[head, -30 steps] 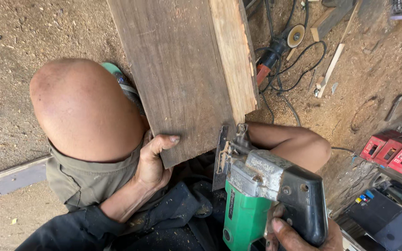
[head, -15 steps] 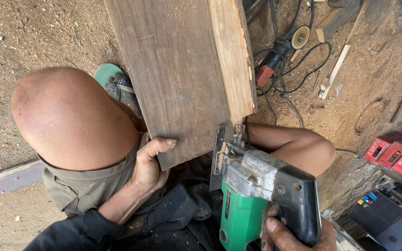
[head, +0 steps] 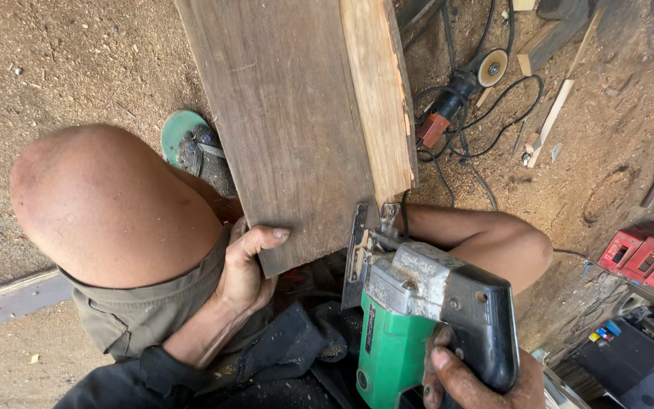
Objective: The person uses a green jigsaw to cut a curved shape along a marked line on a plank of wood. They hold the wood steady with one hand while guiding the saw with the other, then lift the cut piece to inspect the edge.
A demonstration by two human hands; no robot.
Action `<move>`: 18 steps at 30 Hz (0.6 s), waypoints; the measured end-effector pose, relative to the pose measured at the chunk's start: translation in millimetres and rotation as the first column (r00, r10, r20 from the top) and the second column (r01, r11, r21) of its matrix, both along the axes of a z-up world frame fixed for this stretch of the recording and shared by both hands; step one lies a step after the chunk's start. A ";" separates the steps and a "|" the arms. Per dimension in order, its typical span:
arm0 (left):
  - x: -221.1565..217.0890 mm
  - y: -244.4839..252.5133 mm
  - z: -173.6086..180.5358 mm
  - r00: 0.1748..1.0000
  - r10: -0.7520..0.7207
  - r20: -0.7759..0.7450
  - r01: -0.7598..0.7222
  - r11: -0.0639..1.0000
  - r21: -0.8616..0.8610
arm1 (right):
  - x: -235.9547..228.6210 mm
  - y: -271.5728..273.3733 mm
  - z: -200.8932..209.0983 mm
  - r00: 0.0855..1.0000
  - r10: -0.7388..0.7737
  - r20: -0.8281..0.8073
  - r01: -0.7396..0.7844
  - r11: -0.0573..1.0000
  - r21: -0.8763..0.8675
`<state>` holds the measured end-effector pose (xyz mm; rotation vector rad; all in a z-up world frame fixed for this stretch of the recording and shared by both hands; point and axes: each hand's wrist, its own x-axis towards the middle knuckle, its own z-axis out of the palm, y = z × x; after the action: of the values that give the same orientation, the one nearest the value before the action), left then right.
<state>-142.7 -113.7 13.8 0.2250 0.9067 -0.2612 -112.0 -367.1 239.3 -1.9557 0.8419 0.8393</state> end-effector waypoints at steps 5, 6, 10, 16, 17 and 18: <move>-1.9 -0.8 0.2 1.000 -0.007 -0.007 0.006 0.999 -0.031 | 4.6 3.7 2.1 1.000 0.013 -0.021 -0.013 1.000 -0.013; -1.1 -0.4 -0.1 0.999 -0.009 -0.035 0.008 0.999 -0.051 | 6.9 4.2 2.0 0.999 0.011 -0.031 -0.012 1.000 -0.010; -2.6 0.8 -1.4 1.000 -0.015 -0.007 0.015 1.000 -0.005 | 8.2 6.0 0.2 1.000 0.026 -0.010 -0.026 1.000 0.017; -1.3 1.8 -1.2 0.999 -0.020 0.026 0.020 1.000 0.021 | 12.1 2.1 -3.1 0.998 0.017 -0.064 -0.021 0.998 -0.063; -0.4 1.4 -0.6 1.000 -0.022 0.014 0.022 1.000 0.011 | 12.0 1.8 -3.8 0.998 0.012 -0.060 -0.016 0.998 -0.066; 0.5 2.1 -0.2 1.000 -0.022 0.000 0.022 1.000 0.006 | 13.8 1.6 -6.0 0.998 0.010 -0.060 -0.014 0.998 -0.064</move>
<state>-142.2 -111.7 13.6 0.2404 0.9056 -0.2790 -98.2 -365.5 233.3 -2.0019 0.9038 0.8914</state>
